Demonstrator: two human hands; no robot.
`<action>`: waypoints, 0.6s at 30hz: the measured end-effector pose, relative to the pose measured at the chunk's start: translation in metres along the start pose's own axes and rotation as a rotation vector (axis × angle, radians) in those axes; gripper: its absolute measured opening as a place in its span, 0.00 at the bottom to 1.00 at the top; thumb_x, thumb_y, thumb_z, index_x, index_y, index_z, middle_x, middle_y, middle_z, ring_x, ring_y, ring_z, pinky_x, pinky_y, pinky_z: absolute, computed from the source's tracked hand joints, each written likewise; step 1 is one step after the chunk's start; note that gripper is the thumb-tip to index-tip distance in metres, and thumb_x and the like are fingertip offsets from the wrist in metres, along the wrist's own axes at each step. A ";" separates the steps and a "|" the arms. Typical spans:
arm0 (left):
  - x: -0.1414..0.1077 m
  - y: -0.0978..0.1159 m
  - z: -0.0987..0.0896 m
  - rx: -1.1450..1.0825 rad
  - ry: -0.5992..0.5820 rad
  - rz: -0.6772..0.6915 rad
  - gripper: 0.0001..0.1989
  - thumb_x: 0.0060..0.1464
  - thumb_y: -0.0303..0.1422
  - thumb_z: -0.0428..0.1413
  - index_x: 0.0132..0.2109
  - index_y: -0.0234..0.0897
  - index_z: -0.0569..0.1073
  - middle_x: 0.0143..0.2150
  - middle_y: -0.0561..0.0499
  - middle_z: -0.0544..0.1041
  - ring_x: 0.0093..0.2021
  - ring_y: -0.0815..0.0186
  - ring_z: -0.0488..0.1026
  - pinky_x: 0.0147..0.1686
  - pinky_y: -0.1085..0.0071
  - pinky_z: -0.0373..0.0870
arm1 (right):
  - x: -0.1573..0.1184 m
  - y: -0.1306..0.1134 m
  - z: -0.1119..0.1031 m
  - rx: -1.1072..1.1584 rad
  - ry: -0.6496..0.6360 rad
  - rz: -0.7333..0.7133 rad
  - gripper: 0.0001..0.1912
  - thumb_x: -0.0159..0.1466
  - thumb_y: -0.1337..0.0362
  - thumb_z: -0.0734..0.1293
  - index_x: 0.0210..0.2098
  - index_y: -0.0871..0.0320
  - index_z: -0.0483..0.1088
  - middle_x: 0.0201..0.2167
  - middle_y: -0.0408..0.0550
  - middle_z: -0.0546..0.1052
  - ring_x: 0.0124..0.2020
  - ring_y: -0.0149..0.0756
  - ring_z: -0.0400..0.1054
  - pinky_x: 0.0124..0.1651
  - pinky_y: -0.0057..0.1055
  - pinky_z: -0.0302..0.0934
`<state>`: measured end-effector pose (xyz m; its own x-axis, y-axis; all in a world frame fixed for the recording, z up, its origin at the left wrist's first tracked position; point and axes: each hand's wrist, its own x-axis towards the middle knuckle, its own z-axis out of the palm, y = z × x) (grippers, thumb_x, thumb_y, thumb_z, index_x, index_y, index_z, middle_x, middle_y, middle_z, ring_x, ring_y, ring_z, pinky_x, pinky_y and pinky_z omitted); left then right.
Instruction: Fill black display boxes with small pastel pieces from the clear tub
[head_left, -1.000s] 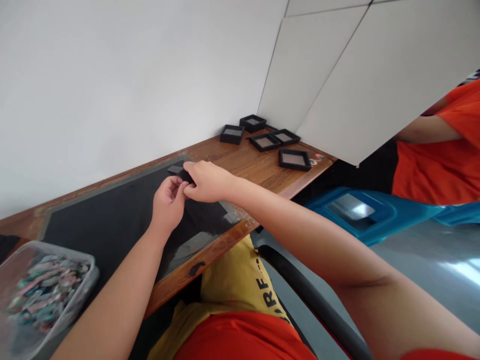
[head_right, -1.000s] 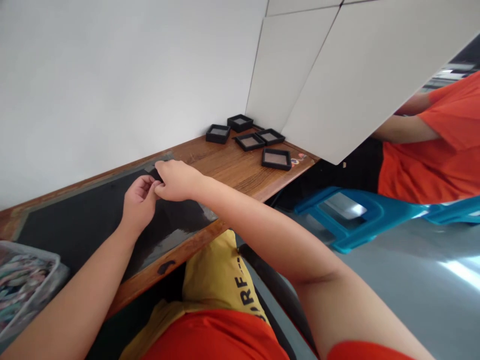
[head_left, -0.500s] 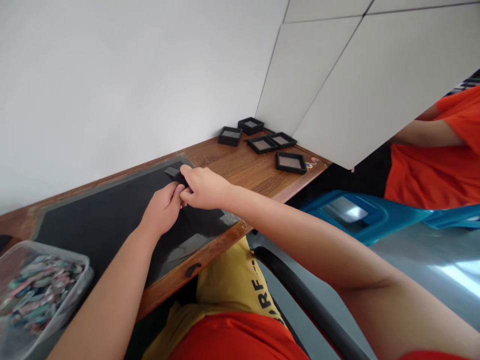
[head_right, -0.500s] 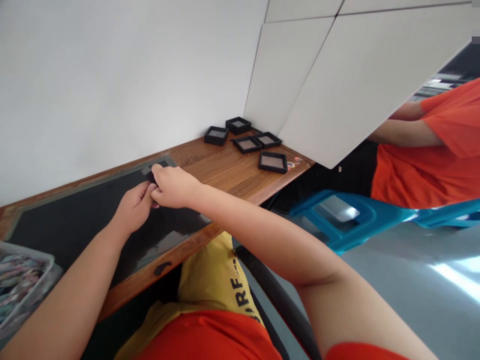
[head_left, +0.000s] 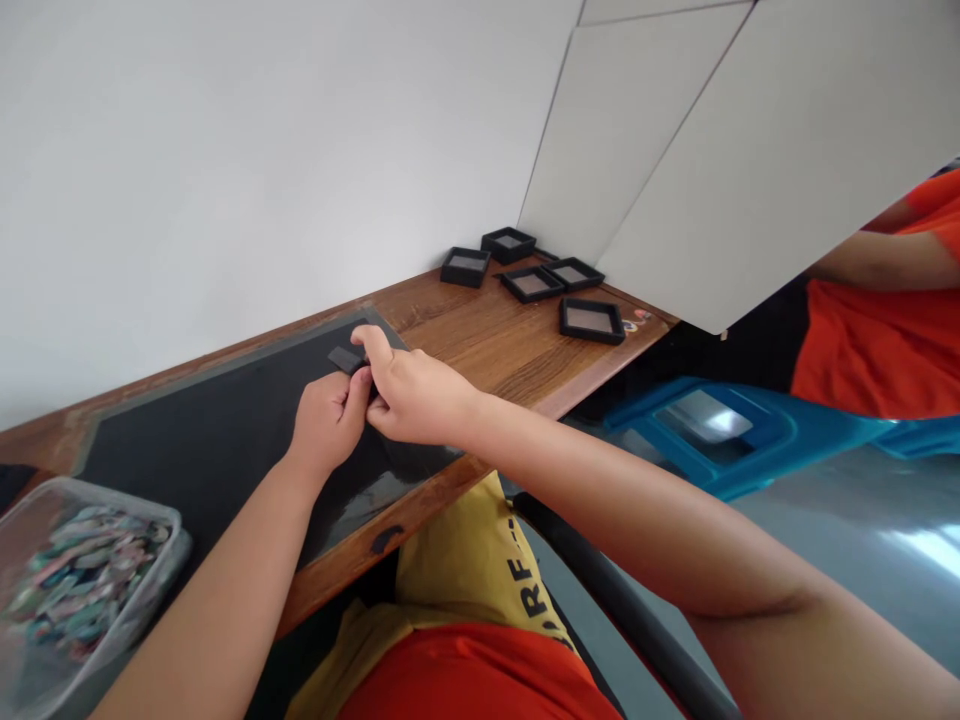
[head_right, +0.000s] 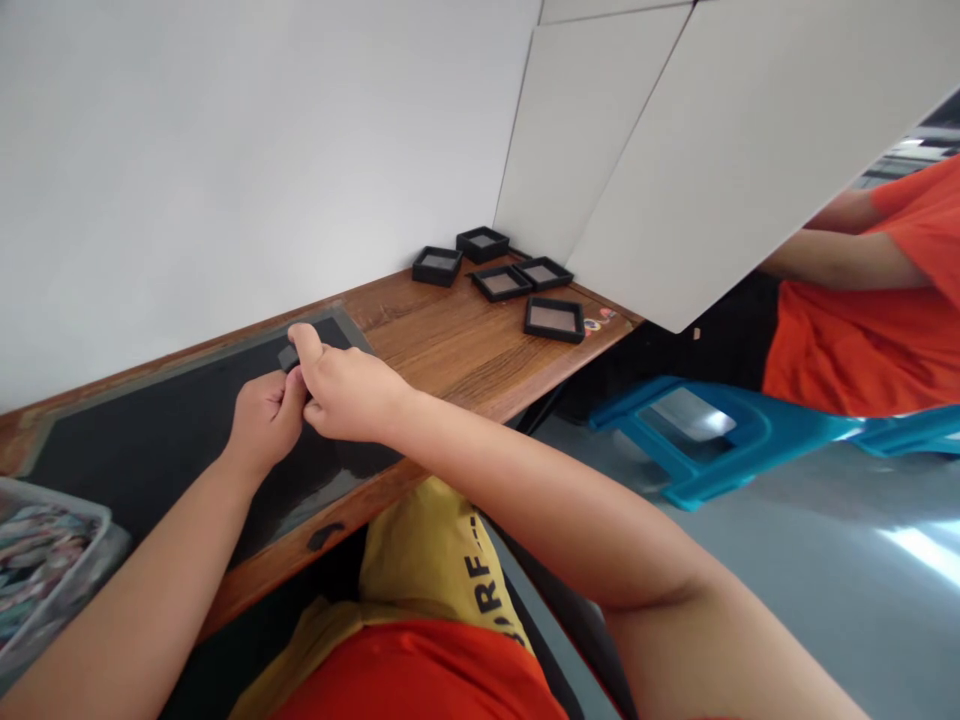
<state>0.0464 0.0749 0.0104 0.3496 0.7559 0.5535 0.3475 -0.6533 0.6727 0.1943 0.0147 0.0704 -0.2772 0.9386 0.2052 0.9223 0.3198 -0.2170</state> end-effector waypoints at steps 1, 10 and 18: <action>-0.001 0.001 0.000 -0.001 0.006 0.002 0.29 0.63 0.49 0.51 0.17 0.41 0.60 0.16 0.51 0.64 0.18 0.68 0.57 0.25 0.66 0.48 | 0.000 0.003 0.000 0.011 0.011 -0.010 0.33 0.62 0.70 0.60 0.67 0.65 0.52 0.40 0.56 0.84 0.38 0.48 0.80 0.42 0.40 0.70; -0.011 0.004 0.003 -0.076 0.013 -0.055 0.29 0.67 0.49 0.50 0.20 0.41 0.72 0.19 0.48 0.74 0.22 0.64 0.70 0.27 0.67 0.63 | 0.000 0.045 -0.008 0.174 0.018 0.087 0.27 0.64 0.67 0.61 0.63 0.61 0.61 0.42 0.54 0.83 0.36 0.43 0.76 0.42 0.37 0.66; -0.001 -0.023 0.008 -0.036 -0.065 -0.309 0.31 0.67 0.51 0.45 0.20 0.41 0.72 0.20 0.47 0.76 0.23 0.60 0.73 0.28 0.67 0.66 | 0.024 0.099 0.018 0.714 0.415 0.096 0.16 0.66 0.63 0.64 0.52 0.58 0.65 0.40 0.48 0.81 0.43 0.39 0.76 0.54 0.40 0.67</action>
<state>0.0447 0.0893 -0.0095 0.2872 0.9133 0.2887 0.4149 -0.3903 0.8219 0.2743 0.0714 0.0371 0.0451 0.8868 0.4600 0.5053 0.3769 -0.7763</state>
